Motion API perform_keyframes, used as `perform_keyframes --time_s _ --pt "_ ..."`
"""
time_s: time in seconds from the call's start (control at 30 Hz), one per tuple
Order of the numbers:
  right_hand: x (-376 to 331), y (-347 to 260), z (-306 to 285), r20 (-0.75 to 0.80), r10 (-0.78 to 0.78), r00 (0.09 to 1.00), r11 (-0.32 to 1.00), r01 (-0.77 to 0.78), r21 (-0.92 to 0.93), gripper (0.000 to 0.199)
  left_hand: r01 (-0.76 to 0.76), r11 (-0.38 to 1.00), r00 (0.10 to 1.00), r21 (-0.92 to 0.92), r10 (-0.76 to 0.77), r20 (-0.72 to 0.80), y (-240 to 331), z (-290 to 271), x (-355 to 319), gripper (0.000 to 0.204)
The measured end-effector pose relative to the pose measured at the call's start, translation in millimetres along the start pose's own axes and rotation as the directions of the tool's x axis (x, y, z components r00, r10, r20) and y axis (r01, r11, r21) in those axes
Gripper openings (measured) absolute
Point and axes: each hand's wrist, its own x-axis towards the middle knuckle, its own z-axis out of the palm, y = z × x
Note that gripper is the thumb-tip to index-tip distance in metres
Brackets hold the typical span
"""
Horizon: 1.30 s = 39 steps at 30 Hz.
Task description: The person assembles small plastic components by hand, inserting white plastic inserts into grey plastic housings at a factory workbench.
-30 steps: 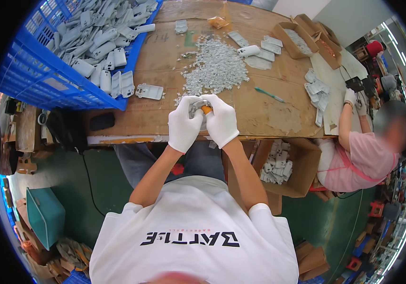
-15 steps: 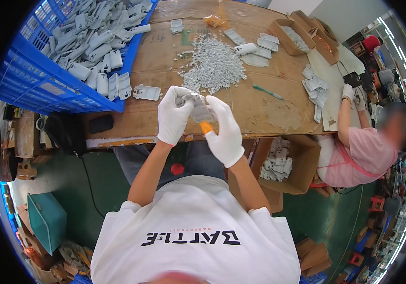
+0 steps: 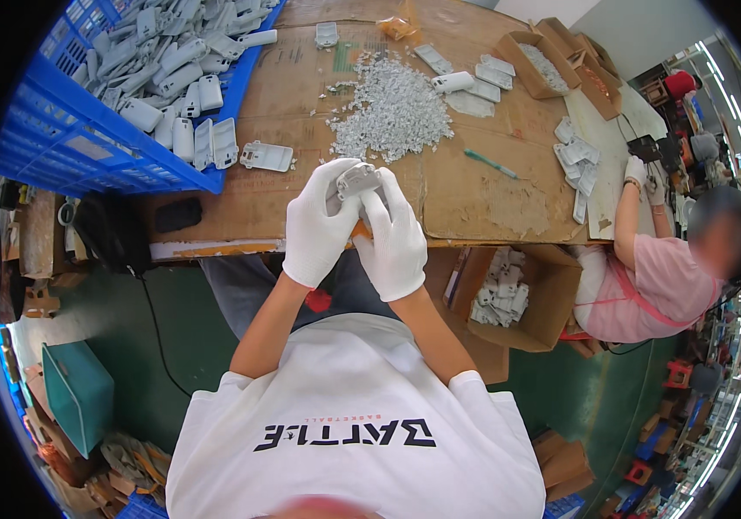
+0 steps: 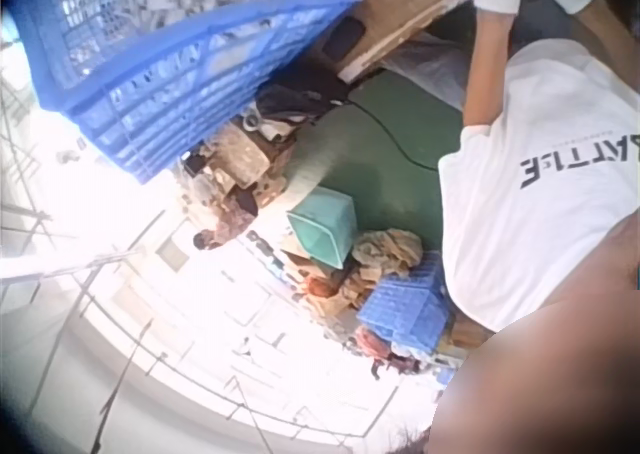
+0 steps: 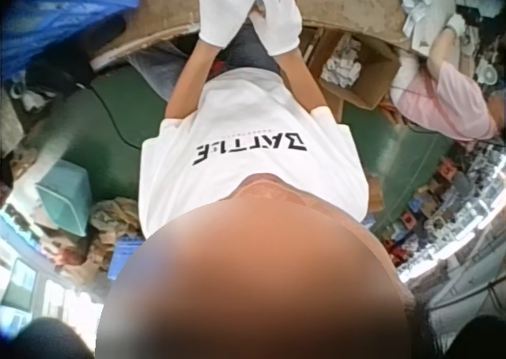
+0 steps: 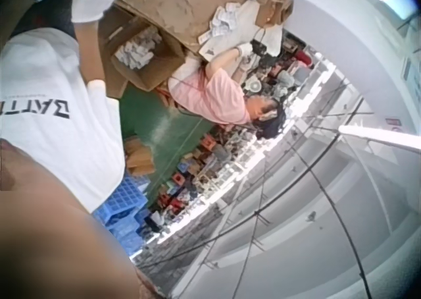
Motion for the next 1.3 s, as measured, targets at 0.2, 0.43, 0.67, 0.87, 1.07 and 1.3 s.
perform_keyframes --time_s 0.2,0.43,0.67,0.87,1.07,1.3 --pt "2 -5 0 0.050 0.068 0.996 0.994 -0.072 0.085 0.068 0.084 0.976 0.994 0.200 -0.096 0.055 14 -6 -5 0.039" --pt "8 -8 0 0.078 0.042 0.996 0.997 -0.048 0.067 0.064 0.067 0.973 0.996 0.222 -0.077 0.035 16 -10 -3 0.040" --pt "12 -5 5 0.067 0.055 0.996 0.990 -0.063 0.123 0.062 0.043 0.956 0.996 0.289 -0.064 0.062 11 -14 1 0.042" --pt "7 0 13 0.080 0.112 0.990 0.987 -0.120 0.102 0.058 0.060 0.955 0.994 0.290 -0.085 0.073 1 -9 3 0.042" --pt "-3 11 10 0.027 0.069 0.997 0.996 -0.071 0.062 0.059 0.138 0.981 0.966 0.137 -0.164 0.200 -8 -10 7 0.042" --pt "-4 15 2 0.005 0.056 0.998 0.998 -0.056 0.016 0.058 0.221 0.974 0.947 0.052 -0.227 0.226 -7 -3 8 0.044"
